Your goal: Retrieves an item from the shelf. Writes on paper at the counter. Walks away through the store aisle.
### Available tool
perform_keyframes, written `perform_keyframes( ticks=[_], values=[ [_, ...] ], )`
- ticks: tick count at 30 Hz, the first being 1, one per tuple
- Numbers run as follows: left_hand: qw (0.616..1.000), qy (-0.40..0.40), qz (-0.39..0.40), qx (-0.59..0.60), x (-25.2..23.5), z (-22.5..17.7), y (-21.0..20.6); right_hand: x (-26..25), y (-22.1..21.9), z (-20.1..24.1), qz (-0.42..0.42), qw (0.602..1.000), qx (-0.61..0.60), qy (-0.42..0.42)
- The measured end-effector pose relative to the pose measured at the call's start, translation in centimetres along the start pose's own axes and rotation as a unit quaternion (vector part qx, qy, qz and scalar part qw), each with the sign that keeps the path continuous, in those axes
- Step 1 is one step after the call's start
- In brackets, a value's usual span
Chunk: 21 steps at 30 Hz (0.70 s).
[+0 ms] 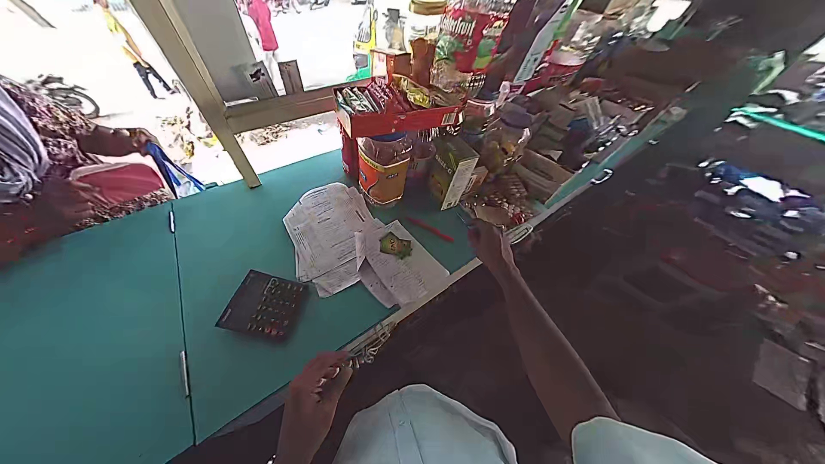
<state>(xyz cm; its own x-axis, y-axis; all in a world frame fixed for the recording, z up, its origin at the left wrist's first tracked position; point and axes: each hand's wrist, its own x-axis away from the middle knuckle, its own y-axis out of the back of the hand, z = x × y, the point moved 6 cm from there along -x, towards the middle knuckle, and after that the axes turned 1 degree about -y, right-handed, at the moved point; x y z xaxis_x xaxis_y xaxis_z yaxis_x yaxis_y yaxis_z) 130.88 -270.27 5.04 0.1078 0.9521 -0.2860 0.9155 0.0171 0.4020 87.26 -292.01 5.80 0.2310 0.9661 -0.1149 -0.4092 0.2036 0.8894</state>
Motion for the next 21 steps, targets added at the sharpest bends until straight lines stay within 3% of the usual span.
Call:
perform_keyframes(
  ticks=[4,8,11,14,18,21],
  values=[
    [0.999,-0.002,-0.027,-0.020,-3.8,-1.6,-4.8,-5.9,-2.1,-0.5,0.032,0.998,0.038,0.046],
    [0.978,-0.016,-0.035,-0.205,-8.2,-1.0,-9.3,-3.9,-2.6,4.5,0.051,0.989,-0.069,0.120],
    [0.954,-0.020,-0.006,-0.298,-11.5,0.3,-12.6,-0.8,-6.2,10.6,0.184,0.960,-0.127,0.171],
    [0.927,-0.001,0.021,-0.375,-13.1,2.2,-14.6,-0.5,-9.5,14.4,0.226,0.961,-0.056,0.148],
    [0.912,-0.001,0.021,-0.409,-13.0,2.8,-14.9,-1.6,-10.7,15.7,0.309,0.947,-0.026,0.090],
    [0.914,0.005,0.021,-0.406,-12.9,2.9,-14.8,-1.3,-9.8,15.4,0.334,0.933,-0.046,0.125]
  ],
)
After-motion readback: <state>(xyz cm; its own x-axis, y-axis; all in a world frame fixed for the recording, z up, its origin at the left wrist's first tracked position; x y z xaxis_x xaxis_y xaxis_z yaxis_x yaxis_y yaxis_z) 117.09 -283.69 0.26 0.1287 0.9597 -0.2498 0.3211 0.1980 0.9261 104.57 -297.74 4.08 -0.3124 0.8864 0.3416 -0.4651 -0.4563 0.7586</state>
